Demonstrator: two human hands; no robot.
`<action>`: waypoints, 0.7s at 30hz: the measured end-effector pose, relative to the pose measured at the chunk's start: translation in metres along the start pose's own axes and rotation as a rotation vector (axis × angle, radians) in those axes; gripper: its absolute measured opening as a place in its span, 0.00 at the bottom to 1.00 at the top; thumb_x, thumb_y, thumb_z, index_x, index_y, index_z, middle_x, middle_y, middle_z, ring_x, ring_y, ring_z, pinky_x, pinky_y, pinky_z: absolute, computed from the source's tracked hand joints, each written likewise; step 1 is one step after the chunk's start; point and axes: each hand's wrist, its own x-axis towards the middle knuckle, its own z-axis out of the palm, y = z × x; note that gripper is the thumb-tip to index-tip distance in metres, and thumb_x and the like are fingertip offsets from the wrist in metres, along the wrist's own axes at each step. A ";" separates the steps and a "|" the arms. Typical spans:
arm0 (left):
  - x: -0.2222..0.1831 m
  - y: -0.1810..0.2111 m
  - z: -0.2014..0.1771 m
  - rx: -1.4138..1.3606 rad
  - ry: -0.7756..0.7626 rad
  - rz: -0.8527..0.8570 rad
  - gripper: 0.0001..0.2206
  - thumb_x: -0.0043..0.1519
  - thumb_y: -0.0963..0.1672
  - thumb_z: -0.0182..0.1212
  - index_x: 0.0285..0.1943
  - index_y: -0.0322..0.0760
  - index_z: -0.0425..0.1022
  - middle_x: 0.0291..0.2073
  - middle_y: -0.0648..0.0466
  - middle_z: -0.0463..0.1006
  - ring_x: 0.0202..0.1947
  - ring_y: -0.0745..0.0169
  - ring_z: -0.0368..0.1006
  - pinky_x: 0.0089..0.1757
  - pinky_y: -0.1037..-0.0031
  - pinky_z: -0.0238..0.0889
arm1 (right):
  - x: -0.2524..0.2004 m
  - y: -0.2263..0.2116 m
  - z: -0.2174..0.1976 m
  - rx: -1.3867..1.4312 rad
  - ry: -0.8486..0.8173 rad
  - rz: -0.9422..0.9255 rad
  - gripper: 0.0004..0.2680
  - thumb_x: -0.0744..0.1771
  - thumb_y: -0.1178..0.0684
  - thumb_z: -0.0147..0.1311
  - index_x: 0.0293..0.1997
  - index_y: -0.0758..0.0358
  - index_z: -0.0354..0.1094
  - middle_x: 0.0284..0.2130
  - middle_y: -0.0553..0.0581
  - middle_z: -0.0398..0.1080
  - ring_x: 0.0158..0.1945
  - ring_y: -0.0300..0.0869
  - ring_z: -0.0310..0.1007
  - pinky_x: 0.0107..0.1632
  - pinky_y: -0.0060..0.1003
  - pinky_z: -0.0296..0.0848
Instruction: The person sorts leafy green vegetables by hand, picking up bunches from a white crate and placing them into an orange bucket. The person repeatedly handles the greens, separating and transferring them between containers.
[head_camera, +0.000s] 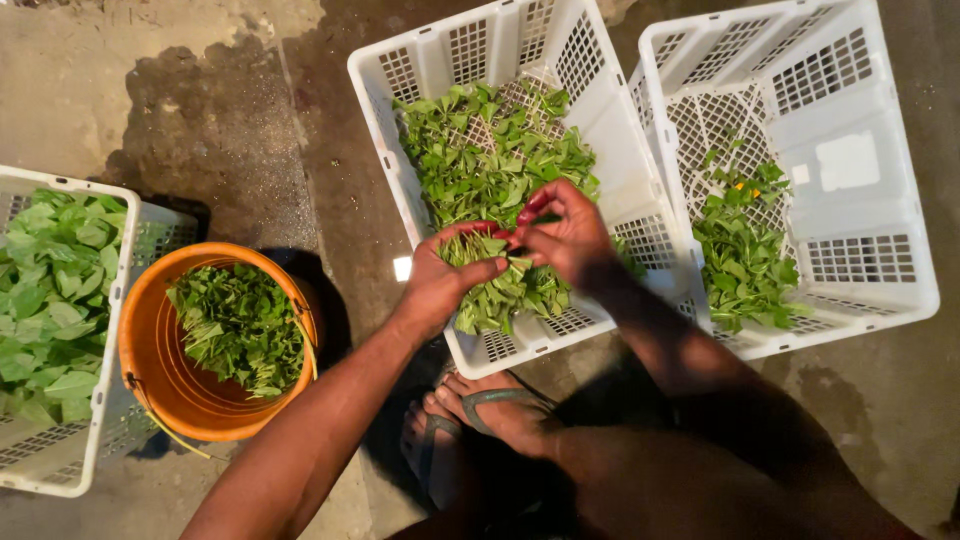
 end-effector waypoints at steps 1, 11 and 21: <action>0.002 0.004 -0.002 -0.074 -0.009 0.005 0.21 0.53 0.37 0.72 0.57 0.29 0.76 0.44 0.50 0.83 0.43 0.65 0.77 0.48 0.73 0.72 | 0.004 -0.009 -0.010 -0.011 0.017 0.091 0.11 0.66 0.69 0.51 0.51 0.68 0.57 0.45 0.60 0.65 0.44 0.47 0.81 0.45 0.41 0.84; -0.005 0.052 -0.035 -0.378 -0.003 0.065 0.18 0.56 0.35 0.66 0.56 0.31 0.73 0.42 0.45 0.83 0.42 0.58 0.80 0.45 0.66 0.75 | -0.002 -0.049 -0.078 -1.637 -0.244 0.599 0.17 0.61 0.57 0.64 0.55 0.58 0.69 0.46 0.60 0.73 0.50 0.53 0.76 0.53 0.47 0.74; -0.018 0.052 -0.049 -0.357 0.119 0.167 0.17 0.57 0.35 0.67 0.56 0.30 0.74 0.42 0.47 0.82 0.44 0.58 0.80 0.48 0.66 0.75 | -0.015 -0.003 -0.026 -1.787 -0.654 -0.041 0.43 0.55 0.54 0.66 0.77 0.45 0.38 0.76 0.64 0.31 0.77 0.60 0.29 0.68 0.73 0.41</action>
